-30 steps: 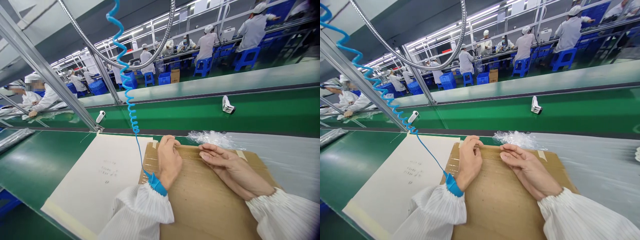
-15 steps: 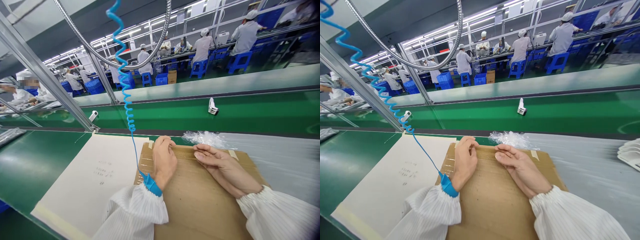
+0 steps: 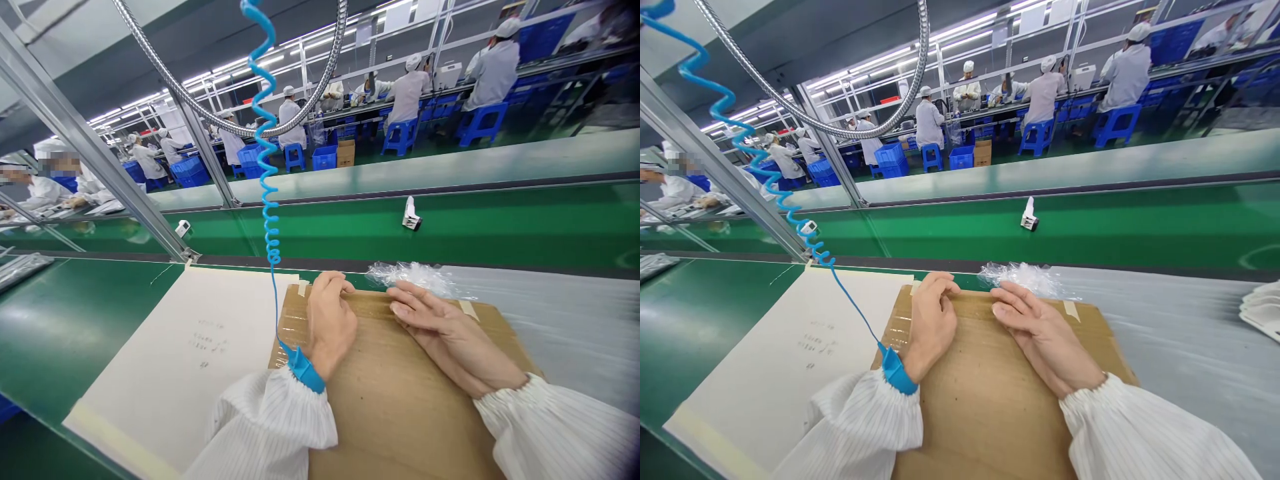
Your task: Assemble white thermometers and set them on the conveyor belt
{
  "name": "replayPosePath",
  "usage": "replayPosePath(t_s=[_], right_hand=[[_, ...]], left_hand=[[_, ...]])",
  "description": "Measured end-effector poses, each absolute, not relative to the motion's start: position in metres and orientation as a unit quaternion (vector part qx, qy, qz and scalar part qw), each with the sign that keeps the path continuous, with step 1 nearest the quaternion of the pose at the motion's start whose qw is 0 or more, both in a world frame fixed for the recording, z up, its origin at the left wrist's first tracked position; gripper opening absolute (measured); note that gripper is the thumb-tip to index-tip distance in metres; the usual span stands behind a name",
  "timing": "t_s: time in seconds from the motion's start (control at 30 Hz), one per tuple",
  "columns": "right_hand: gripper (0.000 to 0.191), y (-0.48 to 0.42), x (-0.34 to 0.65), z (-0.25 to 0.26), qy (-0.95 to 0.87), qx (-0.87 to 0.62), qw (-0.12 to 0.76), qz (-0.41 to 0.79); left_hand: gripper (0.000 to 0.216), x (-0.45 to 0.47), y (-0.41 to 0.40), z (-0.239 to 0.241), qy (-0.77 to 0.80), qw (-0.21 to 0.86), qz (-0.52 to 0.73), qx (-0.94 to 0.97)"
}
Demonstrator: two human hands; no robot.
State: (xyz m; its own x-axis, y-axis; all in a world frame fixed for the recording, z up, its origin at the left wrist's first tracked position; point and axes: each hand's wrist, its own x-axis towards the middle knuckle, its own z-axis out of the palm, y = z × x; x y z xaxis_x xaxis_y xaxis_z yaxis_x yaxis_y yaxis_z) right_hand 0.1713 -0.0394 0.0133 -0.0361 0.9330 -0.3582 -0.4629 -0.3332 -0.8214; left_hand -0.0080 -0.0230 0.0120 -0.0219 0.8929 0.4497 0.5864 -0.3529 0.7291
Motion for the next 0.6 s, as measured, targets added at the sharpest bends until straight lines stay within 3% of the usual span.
replayPosePath(t_s=[0.23, 0.43, 0.6], right_hand=[[0.058, -0.037, 0.169, 0.021, -0.16, -0.418, 0.575, 0.685], [0.03, -0.038, 0.169, 0.02, -0.223, -0.415, 0.549, 0.691], [0.032, -0.042, 0.171, 0.027, -0.3, -0.449, 0.526, 0.658]], left_hand=[[0.039, -0.008, -0.023, 0.01, 0.542, 0.158, 0.461, 0.685], [0.037, -0.01, -0.022, 0.007, 0.536, 0.161, 0.467, 0.685], [0.035, -0.007, -0.02, 0.003, 0.528, 0.177, 0.487, 0.672]])
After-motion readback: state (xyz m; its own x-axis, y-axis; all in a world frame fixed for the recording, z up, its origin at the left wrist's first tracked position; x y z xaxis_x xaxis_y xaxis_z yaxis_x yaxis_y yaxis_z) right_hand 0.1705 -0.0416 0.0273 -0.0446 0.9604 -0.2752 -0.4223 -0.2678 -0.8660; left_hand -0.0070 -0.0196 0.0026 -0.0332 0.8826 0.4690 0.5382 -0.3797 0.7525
